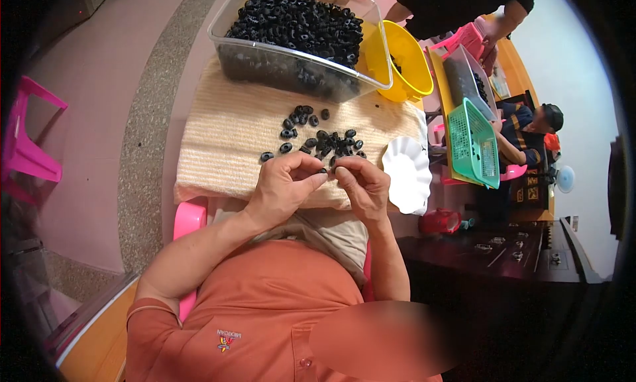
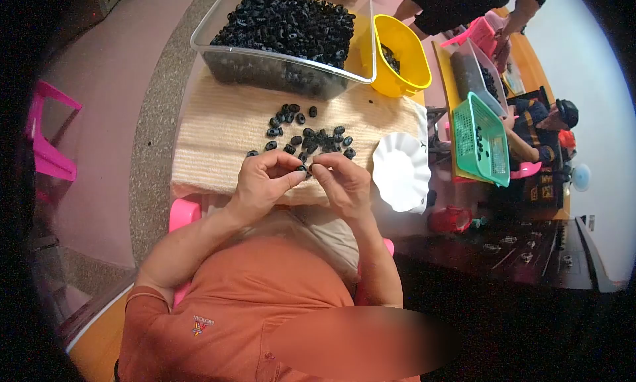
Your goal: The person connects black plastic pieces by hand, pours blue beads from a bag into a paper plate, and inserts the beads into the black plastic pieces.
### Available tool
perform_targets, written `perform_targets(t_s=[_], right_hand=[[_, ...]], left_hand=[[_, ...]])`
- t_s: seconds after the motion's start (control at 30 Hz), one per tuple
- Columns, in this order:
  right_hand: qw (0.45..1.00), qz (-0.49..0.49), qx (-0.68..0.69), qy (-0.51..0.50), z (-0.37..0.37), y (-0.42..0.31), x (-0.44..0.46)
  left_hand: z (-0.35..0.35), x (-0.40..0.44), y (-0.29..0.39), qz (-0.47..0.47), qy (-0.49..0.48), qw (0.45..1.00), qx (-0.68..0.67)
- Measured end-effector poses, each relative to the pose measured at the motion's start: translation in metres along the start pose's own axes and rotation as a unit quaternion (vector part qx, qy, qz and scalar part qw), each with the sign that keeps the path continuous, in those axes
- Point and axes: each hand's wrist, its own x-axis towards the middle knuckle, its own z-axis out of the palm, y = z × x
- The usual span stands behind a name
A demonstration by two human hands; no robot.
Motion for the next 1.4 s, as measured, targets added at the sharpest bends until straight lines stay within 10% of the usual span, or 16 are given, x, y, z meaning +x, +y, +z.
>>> perform_targets(t_s=[0.87,1.4], right_hand=[[0.969,-0.212,-0.112,0.061,0.018,0.017,-0.006],[0.971,-0.179,-0.158,0.014,0.005,0.008,-0.012]], left_hand=[[0.003,-0.004,0.003,0.030,-0.017,0.997,0.065],[-0.001,-0.003,0.005,0.065,-0.032,0.989,0.132]])
